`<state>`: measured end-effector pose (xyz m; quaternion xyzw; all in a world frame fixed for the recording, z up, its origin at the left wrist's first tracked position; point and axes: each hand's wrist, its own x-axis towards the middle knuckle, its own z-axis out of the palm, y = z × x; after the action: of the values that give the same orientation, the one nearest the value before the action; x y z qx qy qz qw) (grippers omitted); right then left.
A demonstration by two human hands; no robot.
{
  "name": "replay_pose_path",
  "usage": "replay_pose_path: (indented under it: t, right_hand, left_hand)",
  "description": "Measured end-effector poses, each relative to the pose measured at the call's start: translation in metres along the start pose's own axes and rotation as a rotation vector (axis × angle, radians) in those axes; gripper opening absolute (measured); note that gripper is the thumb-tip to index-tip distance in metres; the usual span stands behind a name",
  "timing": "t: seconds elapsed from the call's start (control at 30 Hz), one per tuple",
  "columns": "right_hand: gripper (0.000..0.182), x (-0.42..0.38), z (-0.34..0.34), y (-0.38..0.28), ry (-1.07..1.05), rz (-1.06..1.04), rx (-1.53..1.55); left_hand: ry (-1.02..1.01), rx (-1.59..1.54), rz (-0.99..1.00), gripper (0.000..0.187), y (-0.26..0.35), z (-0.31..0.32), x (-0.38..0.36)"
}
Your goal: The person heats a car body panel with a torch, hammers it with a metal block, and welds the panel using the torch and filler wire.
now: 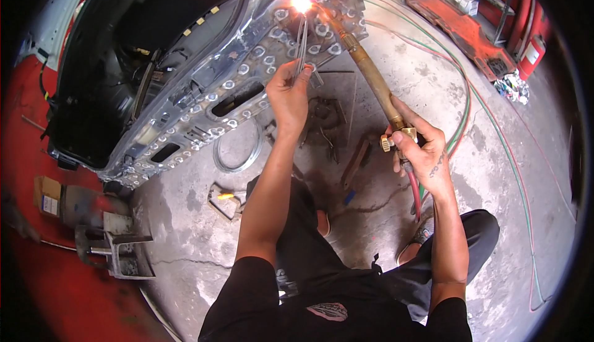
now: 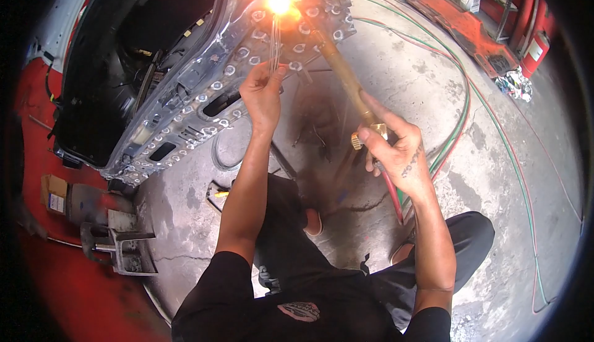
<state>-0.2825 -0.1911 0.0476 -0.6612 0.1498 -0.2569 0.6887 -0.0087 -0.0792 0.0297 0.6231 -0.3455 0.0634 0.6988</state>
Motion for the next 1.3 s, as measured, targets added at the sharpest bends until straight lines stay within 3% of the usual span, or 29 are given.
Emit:
replay_pose_path:
  t: [1.3]
  right_hand:
    - [0.057,0.0005,-0.0001,0.0039,-0.003,-0.002,0.014]
  left_hand:
    - [0.005,0.028,-0.023,0.016,0.0002,-0.0016,0.0028]
